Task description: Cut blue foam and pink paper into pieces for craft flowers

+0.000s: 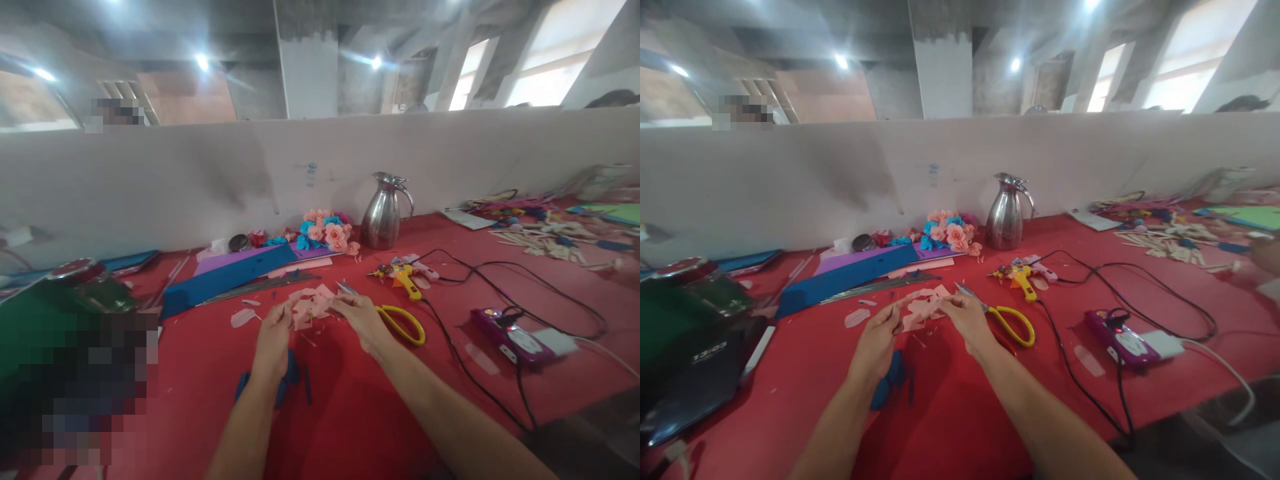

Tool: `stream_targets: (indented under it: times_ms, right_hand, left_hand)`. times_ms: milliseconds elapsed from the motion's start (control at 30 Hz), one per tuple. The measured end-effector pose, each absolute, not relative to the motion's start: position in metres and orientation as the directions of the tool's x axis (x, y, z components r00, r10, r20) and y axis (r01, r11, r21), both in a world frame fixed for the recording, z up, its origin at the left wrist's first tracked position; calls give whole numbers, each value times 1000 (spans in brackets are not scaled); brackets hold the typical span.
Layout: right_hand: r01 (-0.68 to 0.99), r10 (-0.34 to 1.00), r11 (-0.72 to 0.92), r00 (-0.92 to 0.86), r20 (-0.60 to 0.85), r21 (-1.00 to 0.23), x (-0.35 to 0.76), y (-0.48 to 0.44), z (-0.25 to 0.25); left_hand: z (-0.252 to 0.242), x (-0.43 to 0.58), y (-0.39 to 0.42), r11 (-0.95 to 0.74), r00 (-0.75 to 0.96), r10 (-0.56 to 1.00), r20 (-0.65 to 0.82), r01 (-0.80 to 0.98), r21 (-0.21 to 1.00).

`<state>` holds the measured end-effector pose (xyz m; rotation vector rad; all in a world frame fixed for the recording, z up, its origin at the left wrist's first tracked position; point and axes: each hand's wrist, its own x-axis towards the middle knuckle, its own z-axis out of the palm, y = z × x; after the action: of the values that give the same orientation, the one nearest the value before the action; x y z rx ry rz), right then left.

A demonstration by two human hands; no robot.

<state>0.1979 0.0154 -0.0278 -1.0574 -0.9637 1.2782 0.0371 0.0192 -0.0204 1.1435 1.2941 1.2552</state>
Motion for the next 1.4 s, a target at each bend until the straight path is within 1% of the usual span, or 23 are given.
stream_targets:
  times_ms: [67, 133, 233, 333, 400, 533, 667, 800, 967, 1200, 1333, 1400]
  right_hand:
    - [-230, 996, 3, 86, -17, -973, 200, 15, -28]
    - [-183, 994, 16, 112, -4, -983, 201, 16, -28]
    - [-149, 992, 26, 122, 7, -989, 203, 16, -27]
    - [-177, 992, 14, 127, -8, -984, 203, 15, -25]
    - [-188, 993, 9, 119, -13, -982, 203, 14, -24]
    - [-209, 997, 10, 77, -6, -978, 202, 10, -20]
    - [-211, 996, 3, 89, -16, -977, 202, 10, -20]
    - [-206, 995, -13, 95, -33, -978, 202, 11, -21]
    - [-198, 995, -23, 91, -41, -980, 202, 10, -20]
    - [-202, 991, -30, 120, -55, -979, 202, 11, -22]
    - [-208, 988, -19, 144, -50, -978, 202, 12, -24]
    - [-190, 987, -9, 154, -38, -982, 202, 12, -25]
  left_hand:
    - [-14, 35, 18, 34, -57, 998, -37, -62, 998]
    - [-7, 34, 16, 63, 35, 998, -60, -96, 993]
    - [-3, 36, 13, 48, 163, 986, -38, -60, 997]
    - [-8, 39, 12, 7, 191, 982, -9, 12, 1000]
    - [-14, 40, 12, 23, 195, 980, -34, 55, 998]
    - [-20, 41, 12, 74, 230, 970, -84, 51, 996]
    - [-20, 44, 12, 88, 218, 972, -89, 15, 996]
    - [-17, 45, 12, 100, 176, 979, -102, 15, 995]
    - [-17, 44, 12, 151, 145, 978, -149, -3, 989]
    - [-21, 42, 14, 142, 100, 984, -145, 37, 989]
    - [-18, 38, 16, 179, 61, 981, -182, 58, 982]
    - [-14, 37, 15, 189, 45, 981, -191, 39, 981]
